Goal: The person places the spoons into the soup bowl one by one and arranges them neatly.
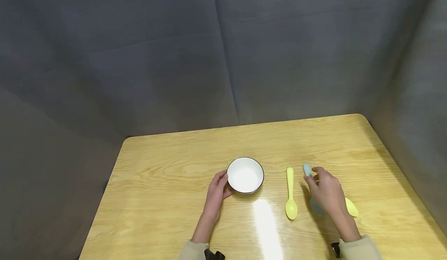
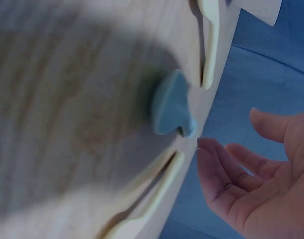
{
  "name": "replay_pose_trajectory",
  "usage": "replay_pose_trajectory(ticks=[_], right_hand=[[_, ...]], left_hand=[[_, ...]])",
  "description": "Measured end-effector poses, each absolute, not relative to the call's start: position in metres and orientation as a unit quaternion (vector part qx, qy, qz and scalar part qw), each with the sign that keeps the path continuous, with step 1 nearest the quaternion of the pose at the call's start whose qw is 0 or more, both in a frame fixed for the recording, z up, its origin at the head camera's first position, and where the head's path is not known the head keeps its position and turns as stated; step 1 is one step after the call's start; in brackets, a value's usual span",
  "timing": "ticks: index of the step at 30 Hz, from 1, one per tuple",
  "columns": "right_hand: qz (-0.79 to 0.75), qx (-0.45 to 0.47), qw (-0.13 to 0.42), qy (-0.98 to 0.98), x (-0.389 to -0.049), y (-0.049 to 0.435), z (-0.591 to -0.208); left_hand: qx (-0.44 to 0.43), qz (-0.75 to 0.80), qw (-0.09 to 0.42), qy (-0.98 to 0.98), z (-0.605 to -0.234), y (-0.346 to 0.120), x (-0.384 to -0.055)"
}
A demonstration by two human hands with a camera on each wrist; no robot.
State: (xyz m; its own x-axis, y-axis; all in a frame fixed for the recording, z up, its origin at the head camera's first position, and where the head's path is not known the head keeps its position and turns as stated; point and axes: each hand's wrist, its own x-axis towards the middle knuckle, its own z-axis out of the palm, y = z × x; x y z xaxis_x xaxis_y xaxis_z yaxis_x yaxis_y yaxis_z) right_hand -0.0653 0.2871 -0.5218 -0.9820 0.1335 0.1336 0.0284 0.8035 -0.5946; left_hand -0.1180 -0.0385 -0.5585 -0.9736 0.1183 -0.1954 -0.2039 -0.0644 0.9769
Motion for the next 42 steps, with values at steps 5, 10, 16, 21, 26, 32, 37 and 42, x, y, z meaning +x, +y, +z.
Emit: replay_pose_trajectory(ticks=[5,10,16,21,26,32,37,42], right_hand=[[0.329,-0.057,0.073,-0.940,-0.065,0.288,-0.529],[0.338,-0.060,0.063,-0.937,-0.067,0.292,-0.533],[0.333,-0.073,0.060,-0.938,-0.073,0.294,-0.533],[0.328,-0.079,0.055,-0.940,-0.074,0.295,-0.536],[0.328,-0.066,0.044,-0.941,-0.075,0.296,-0.539],[0.328,-0.062,0.017,-0.943,-0.077,0.298,-0.541],[0.328,-0.065,-0.006,-0.942,-0.080,0.299,-0.542],[0.335,-0.066,-0.021,-0.940,-0.082,0.300,-0.541]], left_hand=[[-0.052,0.742,0.100,0.661,-0.562,-0.033,-0.116],[-0.055,0.748,0.097,0.654,-0.568,-0.032,-0.118],[-0.051,0.774,0.101,0.623,-0.577,-0.034,-0.123],[-0.046,0.778,0.114,0.616,-0.580,-0.038,-0.123],[-0.045,0.780,0.113,0.614,-0.581,-0.039,-0.121],[-0.039,0.785,0.109,0.608,-0.584,-0.038,-0.121],[-0.042,0.782,0.103,0.613,-0.585,-0.038,-0.121],[-0.046,0.782,0.101,0.614,-0.584,-0.039,-0.121]])
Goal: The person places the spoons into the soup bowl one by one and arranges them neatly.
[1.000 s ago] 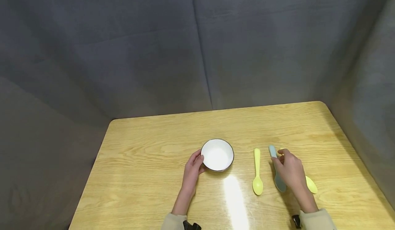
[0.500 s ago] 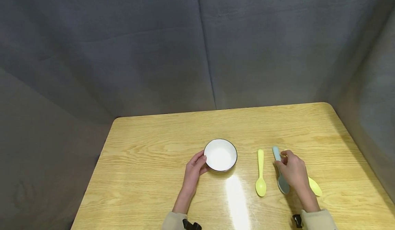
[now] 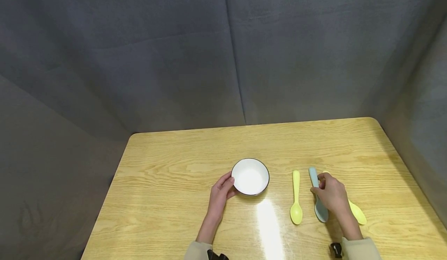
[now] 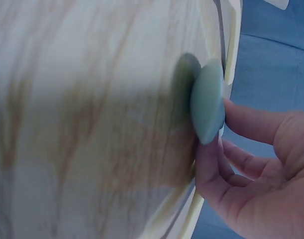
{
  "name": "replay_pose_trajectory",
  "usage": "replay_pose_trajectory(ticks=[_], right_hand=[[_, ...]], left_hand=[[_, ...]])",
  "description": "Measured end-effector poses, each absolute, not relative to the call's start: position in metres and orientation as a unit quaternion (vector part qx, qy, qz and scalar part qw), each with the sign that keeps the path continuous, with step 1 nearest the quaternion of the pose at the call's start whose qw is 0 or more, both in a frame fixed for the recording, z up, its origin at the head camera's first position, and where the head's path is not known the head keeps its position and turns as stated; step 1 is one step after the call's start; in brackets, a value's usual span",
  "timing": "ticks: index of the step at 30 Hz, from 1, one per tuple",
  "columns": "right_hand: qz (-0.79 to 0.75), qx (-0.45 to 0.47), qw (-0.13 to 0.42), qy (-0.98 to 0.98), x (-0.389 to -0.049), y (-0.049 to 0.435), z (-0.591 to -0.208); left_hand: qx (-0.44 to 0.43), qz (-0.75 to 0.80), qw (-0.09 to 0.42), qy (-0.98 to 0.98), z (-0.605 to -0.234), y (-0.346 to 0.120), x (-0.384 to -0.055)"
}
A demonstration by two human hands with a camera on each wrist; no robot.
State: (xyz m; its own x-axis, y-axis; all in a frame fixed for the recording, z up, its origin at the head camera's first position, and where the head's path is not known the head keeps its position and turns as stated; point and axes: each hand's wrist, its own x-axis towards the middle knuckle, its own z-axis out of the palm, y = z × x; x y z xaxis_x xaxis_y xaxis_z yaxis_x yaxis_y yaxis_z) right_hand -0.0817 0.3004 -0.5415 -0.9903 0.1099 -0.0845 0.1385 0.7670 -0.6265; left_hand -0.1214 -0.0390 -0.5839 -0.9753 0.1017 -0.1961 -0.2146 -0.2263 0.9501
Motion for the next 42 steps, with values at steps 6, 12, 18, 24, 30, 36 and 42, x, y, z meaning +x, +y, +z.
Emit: replay_pose_trajectory(ticks=[6,12,18,24,30,36,42], right_hand=[[-0.349,0.084,0.047,0.932,-0.083,0.303,-0.539],[-0.352,0.097,0.055,0.929,-0.085,0.301,-0.540],[-0.348,0.098,0.040,0.932,-0.087,0.298,-0.544],[-0.358,0.096,0.037,0.928,-0.087,0.296,-0.544],[-0.416,0.131,0.034,0.899,-0.078,0.297,-0.530],[-0.510,0.170,0.033,0.843,-0.073,0.297,-0.506],[-0.703,0.196,-0.020,0.683,-0.071,0.292,-0.494]], left_hand=[[-0.052,0.782,0.096,0.614,-0.582,-0.038,-0.120],[-0.058,0.781,0.090,0.615,-0.584,-0.037,-0.120],[-0.048,0.786,0.088,0.610,-0.583,-0.041,-0.120],[-0.052,0.785,0.082,0.611,-0.583,-0.041,-0.120],[-0.049,0.783,0.086,0.614,-0.583,-0.037,-0.120],[-0.047,0.789,0.082,0.607,-0.584,-0.036,-0.120],[-0.049,0.785,0.084,0.612,-0.585,-0.036,-0.119]])
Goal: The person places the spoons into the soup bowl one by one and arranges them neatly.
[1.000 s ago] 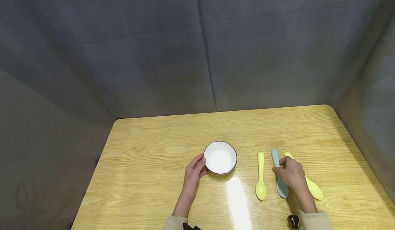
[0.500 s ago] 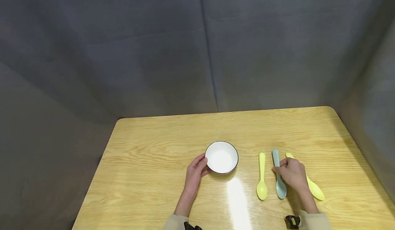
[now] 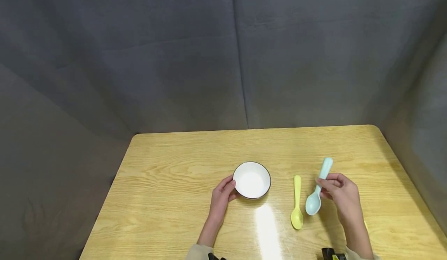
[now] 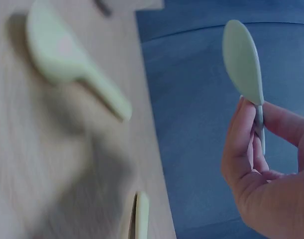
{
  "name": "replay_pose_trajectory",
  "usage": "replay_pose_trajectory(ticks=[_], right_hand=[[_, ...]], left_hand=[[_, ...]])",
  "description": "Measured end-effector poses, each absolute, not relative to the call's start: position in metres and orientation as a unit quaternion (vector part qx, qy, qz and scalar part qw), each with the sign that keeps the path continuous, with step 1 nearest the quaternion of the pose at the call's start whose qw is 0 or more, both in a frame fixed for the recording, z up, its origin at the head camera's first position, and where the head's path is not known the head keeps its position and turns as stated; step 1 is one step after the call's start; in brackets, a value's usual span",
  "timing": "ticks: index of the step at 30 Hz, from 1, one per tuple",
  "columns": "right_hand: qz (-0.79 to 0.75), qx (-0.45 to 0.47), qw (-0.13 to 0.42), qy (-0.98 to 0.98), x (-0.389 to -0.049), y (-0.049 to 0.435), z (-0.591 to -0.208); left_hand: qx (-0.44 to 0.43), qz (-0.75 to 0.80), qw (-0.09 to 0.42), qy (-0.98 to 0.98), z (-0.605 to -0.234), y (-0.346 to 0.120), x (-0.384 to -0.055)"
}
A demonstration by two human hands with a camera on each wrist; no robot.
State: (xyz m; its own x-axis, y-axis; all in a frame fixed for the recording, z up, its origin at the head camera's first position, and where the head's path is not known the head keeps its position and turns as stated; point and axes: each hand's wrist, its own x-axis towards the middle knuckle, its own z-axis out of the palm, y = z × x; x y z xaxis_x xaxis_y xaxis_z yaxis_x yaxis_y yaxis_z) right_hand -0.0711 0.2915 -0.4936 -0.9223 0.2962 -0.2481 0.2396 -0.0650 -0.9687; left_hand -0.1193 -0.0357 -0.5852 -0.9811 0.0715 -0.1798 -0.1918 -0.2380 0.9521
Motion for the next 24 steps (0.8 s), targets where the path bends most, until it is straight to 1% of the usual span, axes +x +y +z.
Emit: replay_pose_trajectory(ticks=[4,11,17,24], right_hand=[[0.780,-0.186,0.055,-0.595,-0.072,0.281,-0.492],[0.837,-0.140,0.094,-0.521,-0.077,0.260,-0.488],[0.857,-0.117,0.102,-0.492,-0.079,0.247,-0.486],[0.851,-0.114,0.096,-0.504,-0.085,0.233,-0.486]], left_hand=[[-0.055,0.779,0.087,0.619,-0.585,-0.037,-0.119],[-0.059,0.770,0.080,0.630,-0.586,-0.035,-0.118],[-0.048,0.782,0.081,0.616,-0.587,-0.033,-0.118],[-0.045,0.782,0.077,0.616,-0.585,-0.035,-0.119]])
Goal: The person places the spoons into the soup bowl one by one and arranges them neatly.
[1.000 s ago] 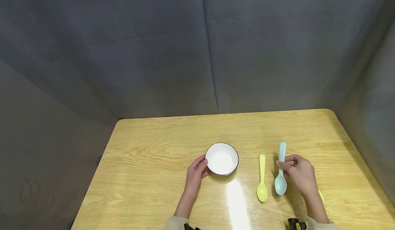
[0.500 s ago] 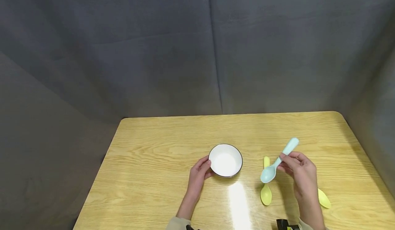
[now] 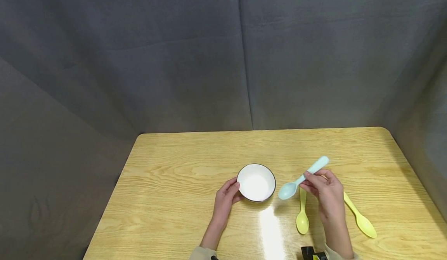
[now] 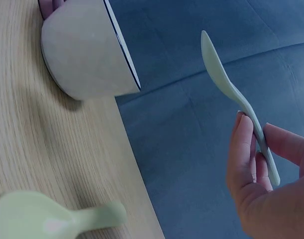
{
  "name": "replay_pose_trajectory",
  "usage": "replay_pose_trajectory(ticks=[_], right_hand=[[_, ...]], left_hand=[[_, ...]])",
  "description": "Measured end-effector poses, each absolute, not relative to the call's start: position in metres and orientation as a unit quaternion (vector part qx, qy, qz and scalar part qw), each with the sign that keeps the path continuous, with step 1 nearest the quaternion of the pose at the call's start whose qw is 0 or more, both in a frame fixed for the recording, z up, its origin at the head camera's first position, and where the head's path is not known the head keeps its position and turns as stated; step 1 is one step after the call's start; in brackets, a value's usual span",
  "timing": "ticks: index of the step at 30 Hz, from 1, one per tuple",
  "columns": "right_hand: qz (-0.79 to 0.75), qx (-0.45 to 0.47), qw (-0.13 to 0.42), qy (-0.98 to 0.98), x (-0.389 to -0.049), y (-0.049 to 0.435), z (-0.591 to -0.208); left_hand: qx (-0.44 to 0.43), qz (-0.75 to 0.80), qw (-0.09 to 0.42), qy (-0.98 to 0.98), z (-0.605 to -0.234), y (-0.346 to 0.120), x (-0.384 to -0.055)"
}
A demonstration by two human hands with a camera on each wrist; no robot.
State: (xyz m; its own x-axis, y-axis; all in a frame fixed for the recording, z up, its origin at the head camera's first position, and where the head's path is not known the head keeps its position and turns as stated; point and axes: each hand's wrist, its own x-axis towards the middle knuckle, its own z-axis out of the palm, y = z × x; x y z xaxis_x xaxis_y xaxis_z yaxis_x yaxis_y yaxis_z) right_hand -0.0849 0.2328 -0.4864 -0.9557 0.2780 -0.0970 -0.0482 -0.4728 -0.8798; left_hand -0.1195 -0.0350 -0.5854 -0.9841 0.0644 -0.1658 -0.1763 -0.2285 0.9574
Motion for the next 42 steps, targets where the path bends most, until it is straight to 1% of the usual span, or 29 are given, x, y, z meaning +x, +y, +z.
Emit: replay_pose_trajectory(ticks=[8,22,38,42], right_hand=[[0.844,-0.114,0.083,-0.518,-0.092,0.220,-0.490],[0.827,-0.147,0.056,-0.540,-0.102,0.200,-0.498],[0.831,-0.160,0.057,-0.530,-0.105,0.183,-0.510],[0.827,-0.159,0.056,-0.537,-0.105,0.181,-0.514]], left_hand=[[-0.042,0.791,0.072,0.606,-0.587,-0.035,-0.120],[-0.046,0.784,0.068,0.615,-0.588,-0.034,-0.121],[-0.043,0.781,0.066,0.619,-0.589,-0.035,-0.120],[-0.054,0.767,0.066,0.636,-0.588,-0.036,-0.119]])
